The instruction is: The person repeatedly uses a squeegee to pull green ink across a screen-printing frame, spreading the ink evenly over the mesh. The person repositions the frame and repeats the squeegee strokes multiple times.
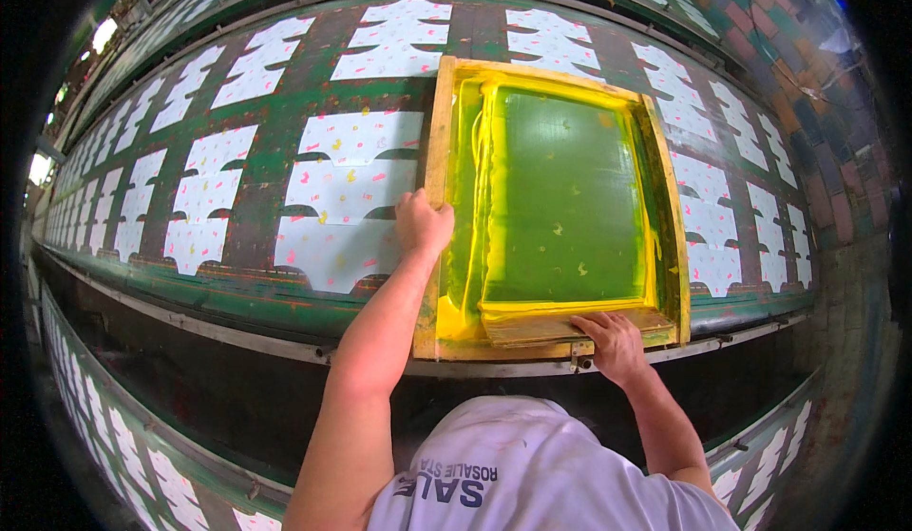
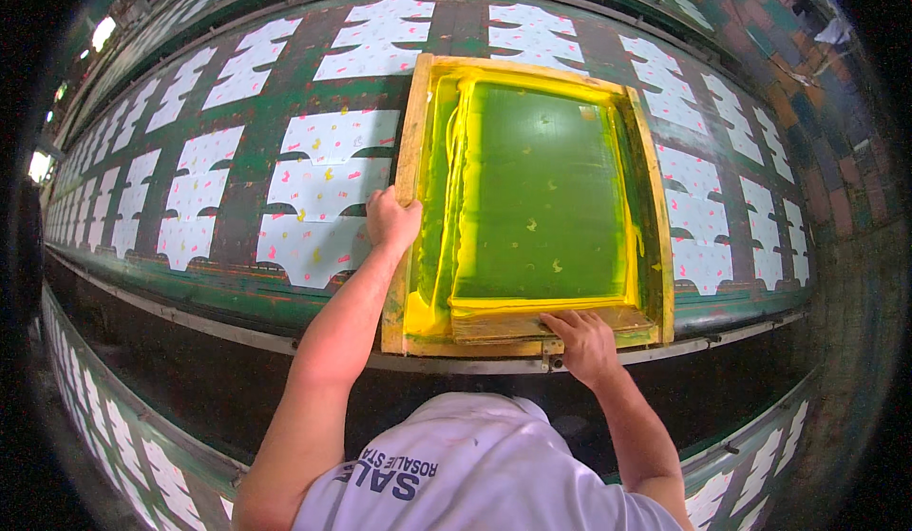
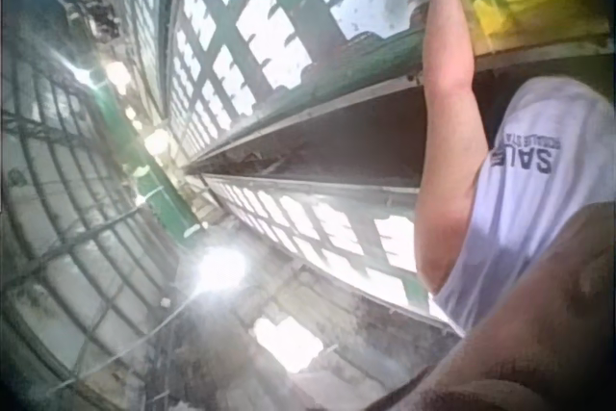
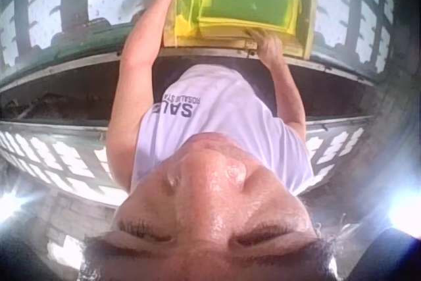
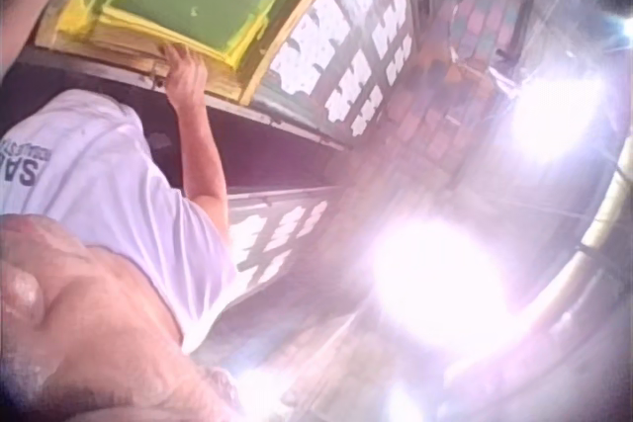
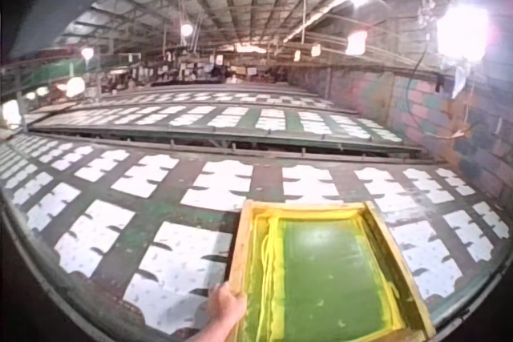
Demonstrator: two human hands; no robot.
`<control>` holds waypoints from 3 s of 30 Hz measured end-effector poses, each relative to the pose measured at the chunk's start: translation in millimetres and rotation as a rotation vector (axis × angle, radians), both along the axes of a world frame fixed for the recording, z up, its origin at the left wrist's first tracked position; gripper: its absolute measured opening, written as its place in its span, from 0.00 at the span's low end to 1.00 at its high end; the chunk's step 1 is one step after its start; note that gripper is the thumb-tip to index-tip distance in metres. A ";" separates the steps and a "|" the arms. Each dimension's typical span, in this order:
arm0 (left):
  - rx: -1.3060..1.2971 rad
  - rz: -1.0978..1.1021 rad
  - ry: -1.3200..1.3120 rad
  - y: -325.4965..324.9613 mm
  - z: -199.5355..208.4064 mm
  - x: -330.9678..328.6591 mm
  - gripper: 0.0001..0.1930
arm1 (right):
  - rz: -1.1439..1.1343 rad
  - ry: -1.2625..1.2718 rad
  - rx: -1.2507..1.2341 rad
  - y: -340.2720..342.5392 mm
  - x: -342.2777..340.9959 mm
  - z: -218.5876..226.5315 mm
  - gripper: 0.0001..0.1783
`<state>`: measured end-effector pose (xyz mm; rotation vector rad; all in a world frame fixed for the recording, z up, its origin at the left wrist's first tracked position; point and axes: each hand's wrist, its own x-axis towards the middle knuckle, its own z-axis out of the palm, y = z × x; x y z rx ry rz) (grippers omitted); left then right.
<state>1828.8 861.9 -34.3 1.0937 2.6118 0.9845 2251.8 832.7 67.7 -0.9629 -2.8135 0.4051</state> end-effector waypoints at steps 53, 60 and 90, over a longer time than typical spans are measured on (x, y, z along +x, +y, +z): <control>-0.092 0.005 0.030 1.8 9.8 5.6 0.25 | 0.128 -0.209 0.016 334.5 -114.6 -24.0 0.27; -0.104 0.039 0.029 0.3 17.2 11.4 0.27 | 0.087 -0.222 -0.038 169.0 -54.0 -18.2 0.25; -0.427 0.290 0.290 14.2 31.1 49.0 0.35 | -0.241 0.488 -0.028 112.8 188.1 -44.4 0.27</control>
